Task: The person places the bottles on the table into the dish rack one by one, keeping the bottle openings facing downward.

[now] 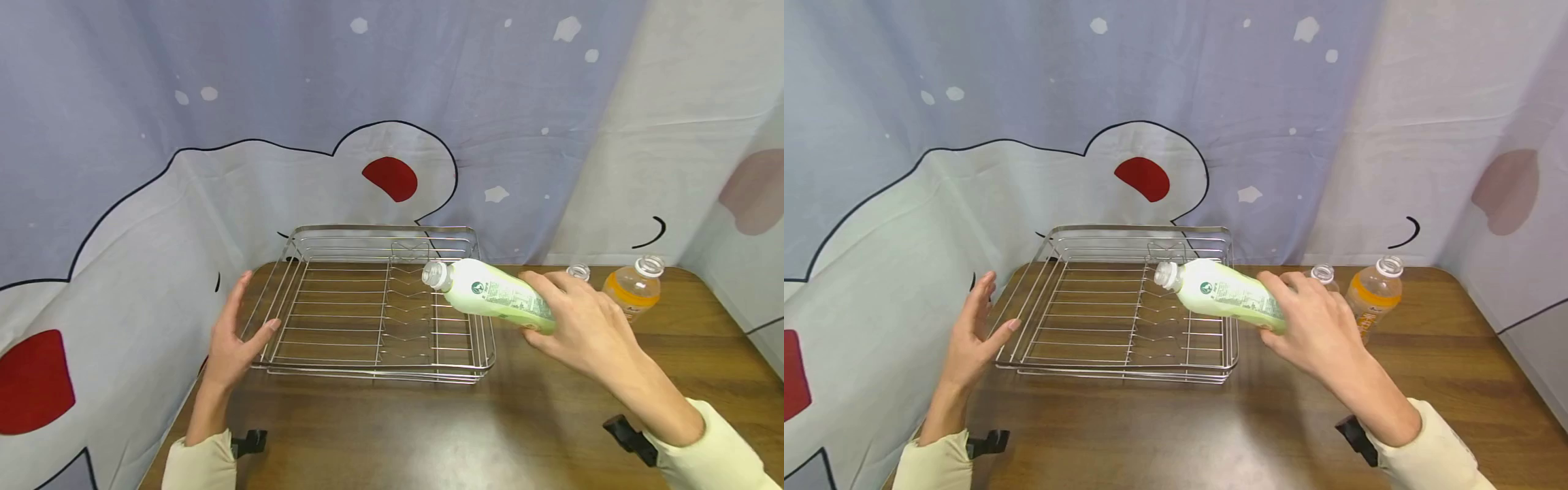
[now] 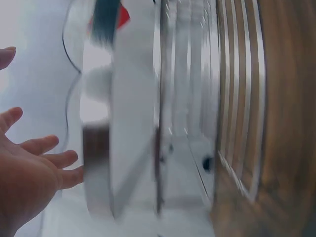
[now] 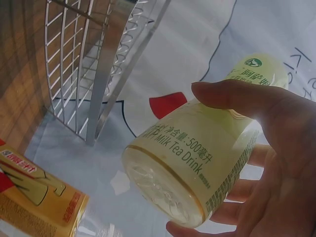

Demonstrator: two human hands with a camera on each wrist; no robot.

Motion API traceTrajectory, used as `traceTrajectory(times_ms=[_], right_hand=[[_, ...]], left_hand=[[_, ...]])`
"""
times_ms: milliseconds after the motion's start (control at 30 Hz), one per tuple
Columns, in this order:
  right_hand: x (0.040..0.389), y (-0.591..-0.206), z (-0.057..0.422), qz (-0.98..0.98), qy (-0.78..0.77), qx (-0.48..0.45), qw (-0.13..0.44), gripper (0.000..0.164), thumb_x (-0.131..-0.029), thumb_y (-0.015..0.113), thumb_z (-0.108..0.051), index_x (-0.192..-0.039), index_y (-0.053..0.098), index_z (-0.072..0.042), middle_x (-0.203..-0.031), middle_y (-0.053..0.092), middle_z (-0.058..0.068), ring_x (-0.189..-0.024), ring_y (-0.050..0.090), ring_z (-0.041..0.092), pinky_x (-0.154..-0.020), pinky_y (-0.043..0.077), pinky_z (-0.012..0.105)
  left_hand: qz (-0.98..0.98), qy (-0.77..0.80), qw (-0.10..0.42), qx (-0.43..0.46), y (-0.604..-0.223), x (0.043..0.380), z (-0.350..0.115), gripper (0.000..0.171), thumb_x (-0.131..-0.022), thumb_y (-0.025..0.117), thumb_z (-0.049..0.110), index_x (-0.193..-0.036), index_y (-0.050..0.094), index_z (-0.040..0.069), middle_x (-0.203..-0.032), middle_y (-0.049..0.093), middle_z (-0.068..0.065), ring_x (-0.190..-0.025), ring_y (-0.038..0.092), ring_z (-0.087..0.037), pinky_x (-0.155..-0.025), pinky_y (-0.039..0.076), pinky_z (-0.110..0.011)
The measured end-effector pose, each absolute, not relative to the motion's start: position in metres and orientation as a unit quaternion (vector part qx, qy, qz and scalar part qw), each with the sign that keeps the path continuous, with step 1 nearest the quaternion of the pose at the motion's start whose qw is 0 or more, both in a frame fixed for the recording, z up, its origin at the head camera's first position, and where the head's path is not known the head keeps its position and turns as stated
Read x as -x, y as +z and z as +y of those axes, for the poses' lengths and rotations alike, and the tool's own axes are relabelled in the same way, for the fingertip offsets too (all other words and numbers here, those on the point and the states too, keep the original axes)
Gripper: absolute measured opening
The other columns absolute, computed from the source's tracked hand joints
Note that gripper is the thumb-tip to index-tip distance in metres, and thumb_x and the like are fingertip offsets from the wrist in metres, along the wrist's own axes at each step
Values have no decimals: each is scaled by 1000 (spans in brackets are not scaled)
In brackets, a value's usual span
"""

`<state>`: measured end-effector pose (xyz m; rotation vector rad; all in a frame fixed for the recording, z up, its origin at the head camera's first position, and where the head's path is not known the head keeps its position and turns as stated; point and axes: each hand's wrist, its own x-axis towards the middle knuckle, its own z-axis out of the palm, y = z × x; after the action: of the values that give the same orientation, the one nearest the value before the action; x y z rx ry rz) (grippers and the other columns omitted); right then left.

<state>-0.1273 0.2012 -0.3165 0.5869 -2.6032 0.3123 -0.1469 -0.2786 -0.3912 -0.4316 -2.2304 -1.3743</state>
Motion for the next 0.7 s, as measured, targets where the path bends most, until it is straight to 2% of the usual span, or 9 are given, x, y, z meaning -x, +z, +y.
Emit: traceTrajectory(times_ms=[167,300,467,633,700], right_hand=[[129,-317,194,-943,103,-220,226,68,-63,85,-21,-126,58,-18,-106,65,11,-85,61,33,-59,49,51],[131,-319,190,-946,100,-223,215,67,-64,85,-19,-126,58,-18,-109,65,12,-91,62,35,-64,50,54],[132,-321,184,-948,92,-226,203,69,-63,85,-17,-126,58,-16,-110,65,13,-91,61,34,-62,50,52],[134,-324,178,-949,78,-229,202,70,-62,86,-17,-125,58,-16,-110,65,15,-91,61,35,-62,51,53],[135,-325,175,-949,70,-230,206,70,-61,87,-18,-125,58,-16,-110,65,16,-91,61,36,-63,51,54]], left_hand=[[-770,-524,257,260,-385,152,-251,91,-70,71,-18,-152,33,-2,-157,31,-16,-145,26,-23,-114,24,-25],[-741,-547,235,311,-380,155,-232,89,-72,70,-17,-151,31,-5,-158,29,-17,-146,25,-25,-116,24,-29],[-724,-556,220,344,-377,159,-212,86,-76,73,-10,-150,30,-7,-158,29,-18,-145,26,-28,-114,27,-30],[-717,-561,208,359,-377,163,-196,87,-76,76,-6,-150,30,-7,-155,28,-28,-144,28,-33,-113,30,-31],[-716,-564,196,363,-378,164,-190,88,-76,76,-6,-151,30,-6,-156,28,-25,-143,29,-33,-113,30,-32]])
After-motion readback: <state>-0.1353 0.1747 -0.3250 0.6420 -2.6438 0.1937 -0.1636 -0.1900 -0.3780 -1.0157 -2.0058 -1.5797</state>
